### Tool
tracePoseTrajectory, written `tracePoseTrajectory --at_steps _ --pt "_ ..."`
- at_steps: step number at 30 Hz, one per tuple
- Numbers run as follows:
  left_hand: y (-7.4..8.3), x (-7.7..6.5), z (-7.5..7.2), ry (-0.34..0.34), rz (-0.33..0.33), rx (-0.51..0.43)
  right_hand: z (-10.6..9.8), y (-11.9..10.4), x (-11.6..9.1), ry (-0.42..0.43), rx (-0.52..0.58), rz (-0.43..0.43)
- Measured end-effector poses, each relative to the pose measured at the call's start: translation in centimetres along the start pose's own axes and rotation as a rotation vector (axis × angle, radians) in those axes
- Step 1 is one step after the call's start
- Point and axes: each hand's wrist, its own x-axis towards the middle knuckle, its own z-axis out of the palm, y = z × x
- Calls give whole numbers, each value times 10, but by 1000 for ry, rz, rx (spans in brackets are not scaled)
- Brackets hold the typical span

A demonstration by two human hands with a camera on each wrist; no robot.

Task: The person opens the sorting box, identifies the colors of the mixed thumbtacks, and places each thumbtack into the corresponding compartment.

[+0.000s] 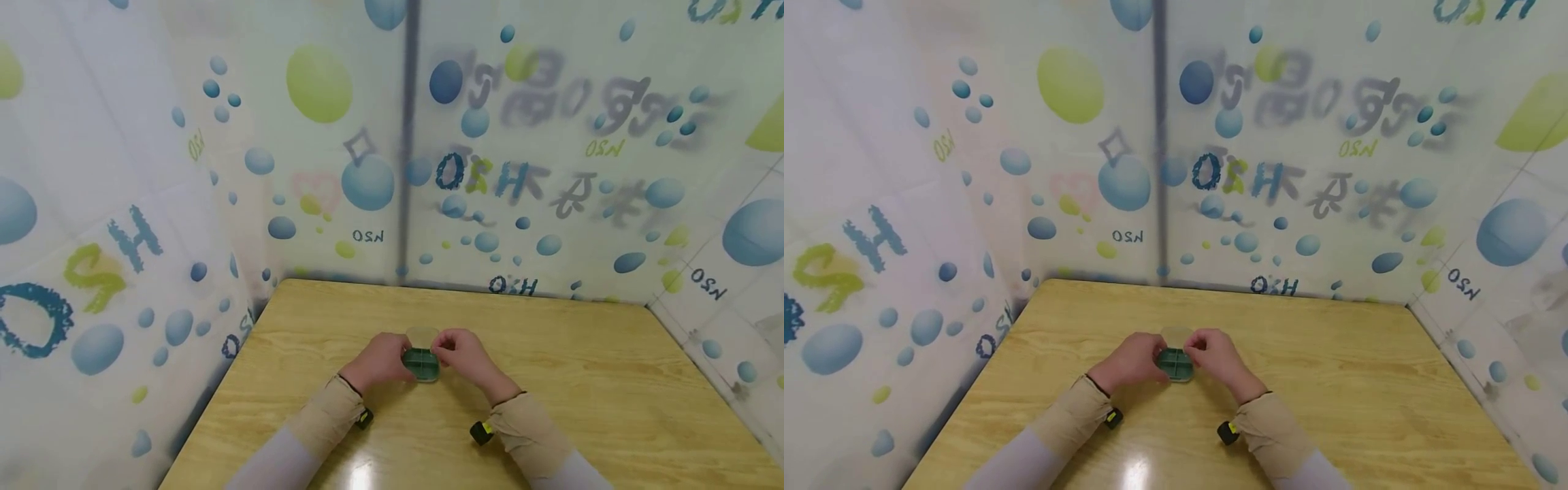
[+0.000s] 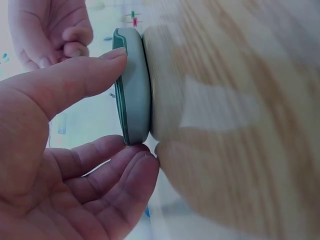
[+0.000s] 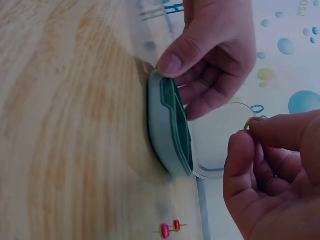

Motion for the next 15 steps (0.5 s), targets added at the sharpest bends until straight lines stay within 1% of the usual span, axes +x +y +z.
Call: tracePoseTrajectory --at_steps 2,7,15 --pt "1 1 0 1 9 -3 4 0 1 8 -24 18" --pt "4 0 1 -11 14 -12 11 2 0 18 -108 21" --pt "4 0 3 -18 7 20 23 4 0 74 -260 -44"
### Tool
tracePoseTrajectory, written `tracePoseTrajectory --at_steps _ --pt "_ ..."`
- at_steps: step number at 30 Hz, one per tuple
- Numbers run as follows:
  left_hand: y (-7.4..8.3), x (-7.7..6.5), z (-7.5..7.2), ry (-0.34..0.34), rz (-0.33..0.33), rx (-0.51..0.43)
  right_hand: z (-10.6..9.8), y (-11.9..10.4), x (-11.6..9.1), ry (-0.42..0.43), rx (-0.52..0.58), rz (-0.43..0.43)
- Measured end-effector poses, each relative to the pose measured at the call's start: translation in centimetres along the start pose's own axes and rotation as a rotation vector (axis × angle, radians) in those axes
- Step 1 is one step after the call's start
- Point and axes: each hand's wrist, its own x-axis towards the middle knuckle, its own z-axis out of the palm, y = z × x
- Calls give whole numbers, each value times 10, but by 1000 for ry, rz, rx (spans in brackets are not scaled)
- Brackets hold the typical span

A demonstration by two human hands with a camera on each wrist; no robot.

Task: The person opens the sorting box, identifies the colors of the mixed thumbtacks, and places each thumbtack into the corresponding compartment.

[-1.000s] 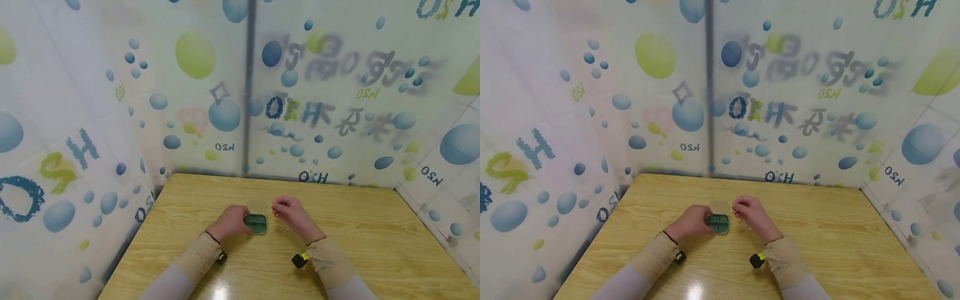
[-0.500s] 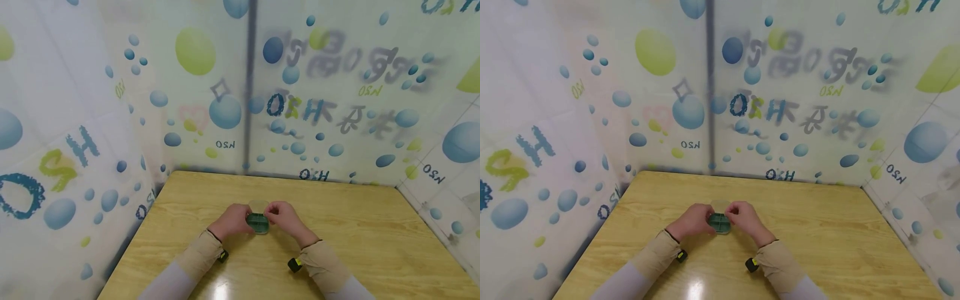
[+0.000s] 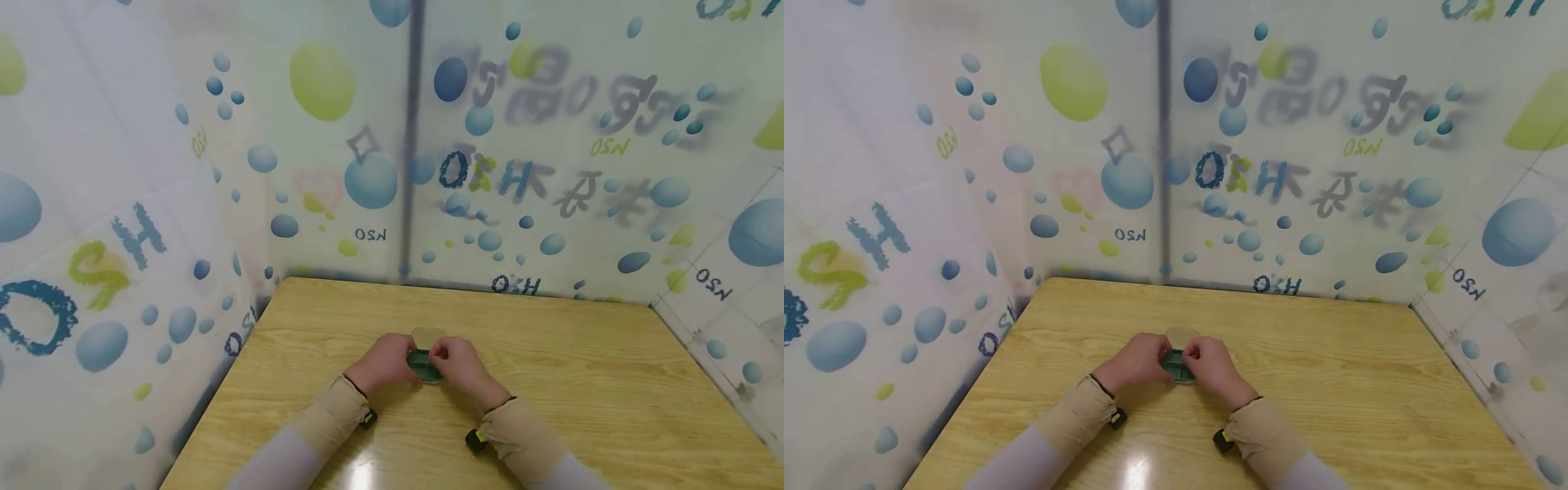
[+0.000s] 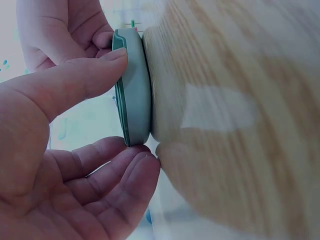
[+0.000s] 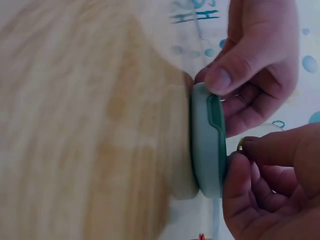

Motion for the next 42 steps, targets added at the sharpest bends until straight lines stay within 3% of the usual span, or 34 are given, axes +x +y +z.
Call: tracePoseTrajectory --at_steps 9,19,33,42 --pt "0 -2 -1 12 3 -9 16 -13 2 111 -106 -9" --pt "2 -2 0 16 9 -16 23 -18 2 166 -180 -11" --pt "2 -2 -2 28 2 12 23 -24 10 138 -324 -12" --pt "0 1 0 31 6 8 24 -27 14 124 -341 6"
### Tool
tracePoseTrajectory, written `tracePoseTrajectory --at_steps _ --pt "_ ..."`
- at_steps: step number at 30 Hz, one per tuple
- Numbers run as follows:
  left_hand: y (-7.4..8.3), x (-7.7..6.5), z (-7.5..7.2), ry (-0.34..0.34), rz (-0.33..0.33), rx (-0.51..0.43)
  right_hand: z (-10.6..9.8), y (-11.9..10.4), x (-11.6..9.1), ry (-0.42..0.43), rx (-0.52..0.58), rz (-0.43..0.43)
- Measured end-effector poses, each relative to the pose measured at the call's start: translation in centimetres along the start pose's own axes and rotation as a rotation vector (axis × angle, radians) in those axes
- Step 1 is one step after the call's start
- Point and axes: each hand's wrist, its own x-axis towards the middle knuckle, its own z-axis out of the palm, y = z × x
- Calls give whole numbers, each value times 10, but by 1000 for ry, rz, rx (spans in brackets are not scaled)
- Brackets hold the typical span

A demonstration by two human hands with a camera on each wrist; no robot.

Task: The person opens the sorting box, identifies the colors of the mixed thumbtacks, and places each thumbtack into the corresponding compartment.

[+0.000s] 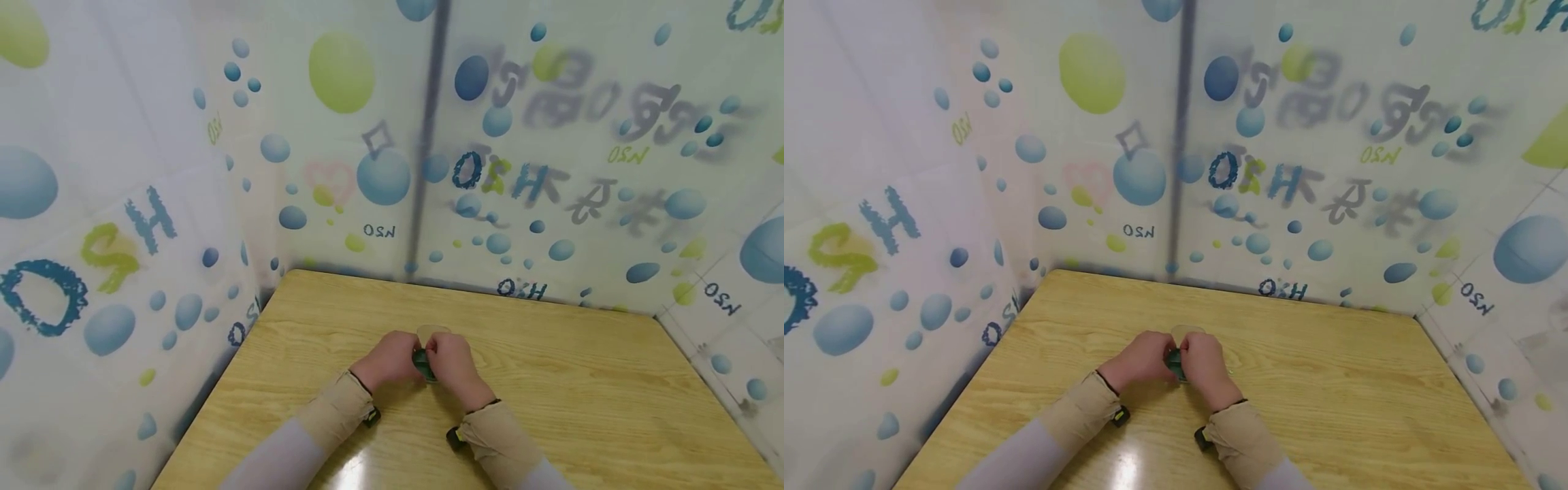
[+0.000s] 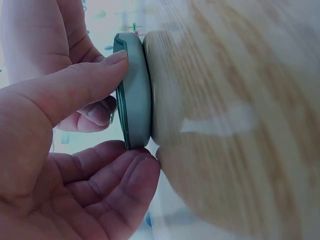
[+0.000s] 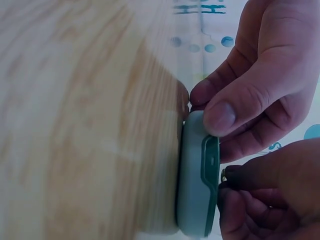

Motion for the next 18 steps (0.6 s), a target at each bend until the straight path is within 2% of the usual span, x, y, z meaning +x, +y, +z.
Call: tracePoseTrajectory --at_steps 5,18 --pt "2 -1 -2 2 0 3 3 -2 3 5 0 23" --pt "2 -1 0 -1 -7 10 3 2 4 20 27 17"
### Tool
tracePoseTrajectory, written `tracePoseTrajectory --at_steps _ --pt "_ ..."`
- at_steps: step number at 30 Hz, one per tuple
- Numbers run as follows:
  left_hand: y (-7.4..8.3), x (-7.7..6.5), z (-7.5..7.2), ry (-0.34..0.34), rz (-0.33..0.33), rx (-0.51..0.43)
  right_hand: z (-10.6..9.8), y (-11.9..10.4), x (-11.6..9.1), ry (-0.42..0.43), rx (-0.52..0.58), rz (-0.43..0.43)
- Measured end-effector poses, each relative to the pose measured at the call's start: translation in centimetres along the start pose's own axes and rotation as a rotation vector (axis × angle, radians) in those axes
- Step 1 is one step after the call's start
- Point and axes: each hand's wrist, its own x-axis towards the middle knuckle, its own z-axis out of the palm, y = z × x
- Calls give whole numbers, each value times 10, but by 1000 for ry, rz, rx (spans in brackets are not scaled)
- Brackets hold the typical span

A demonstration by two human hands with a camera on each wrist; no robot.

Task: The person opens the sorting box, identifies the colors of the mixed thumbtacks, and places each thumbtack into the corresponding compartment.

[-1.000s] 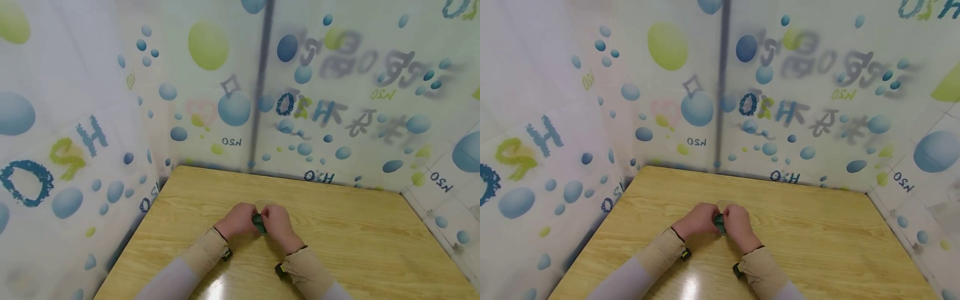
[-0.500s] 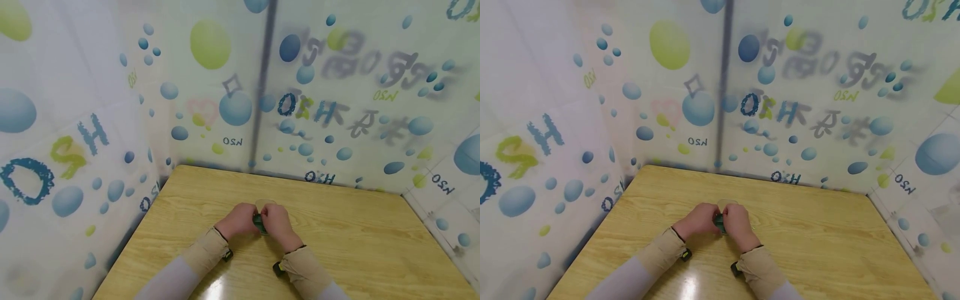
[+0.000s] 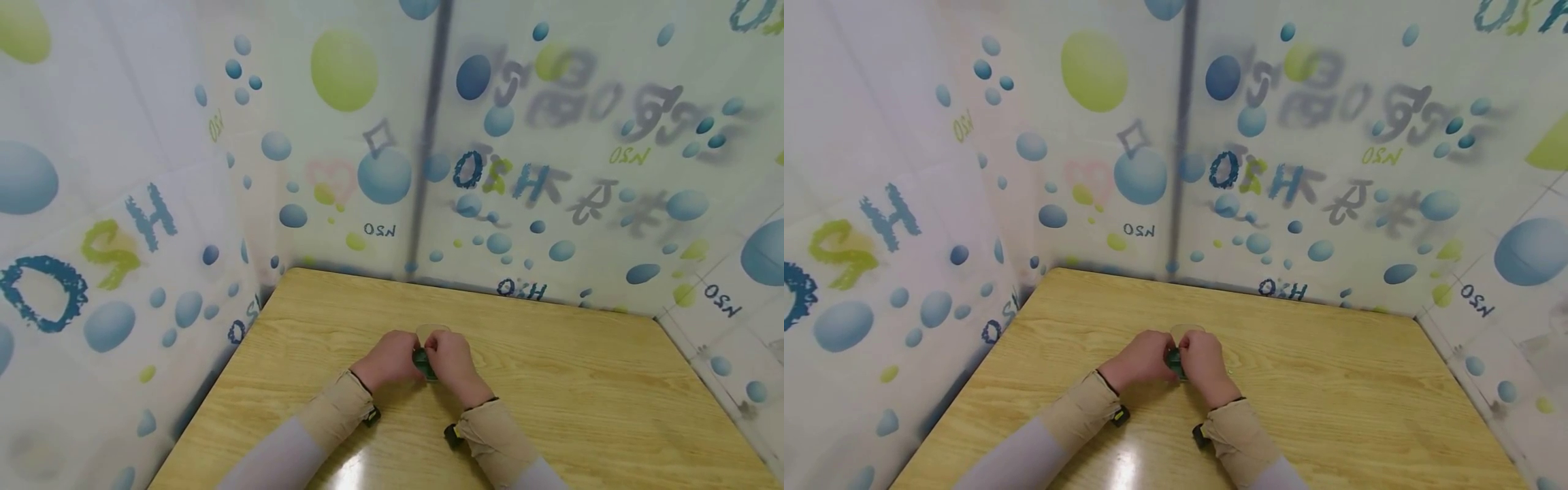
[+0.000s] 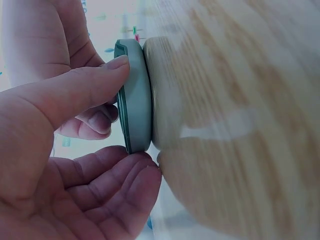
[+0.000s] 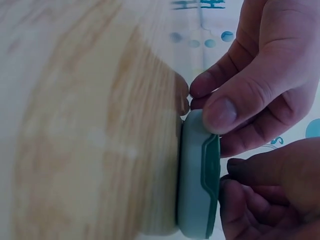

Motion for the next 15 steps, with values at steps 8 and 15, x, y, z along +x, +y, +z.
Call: tracePoseTrajectory --at_steps 8,15 --pt "0 -2 0 7 -1 -6 -8 3 1 -21 46 -15" --pt "0 -1 -1 -11 -21 -33 -30 9 3 -150 178 57"
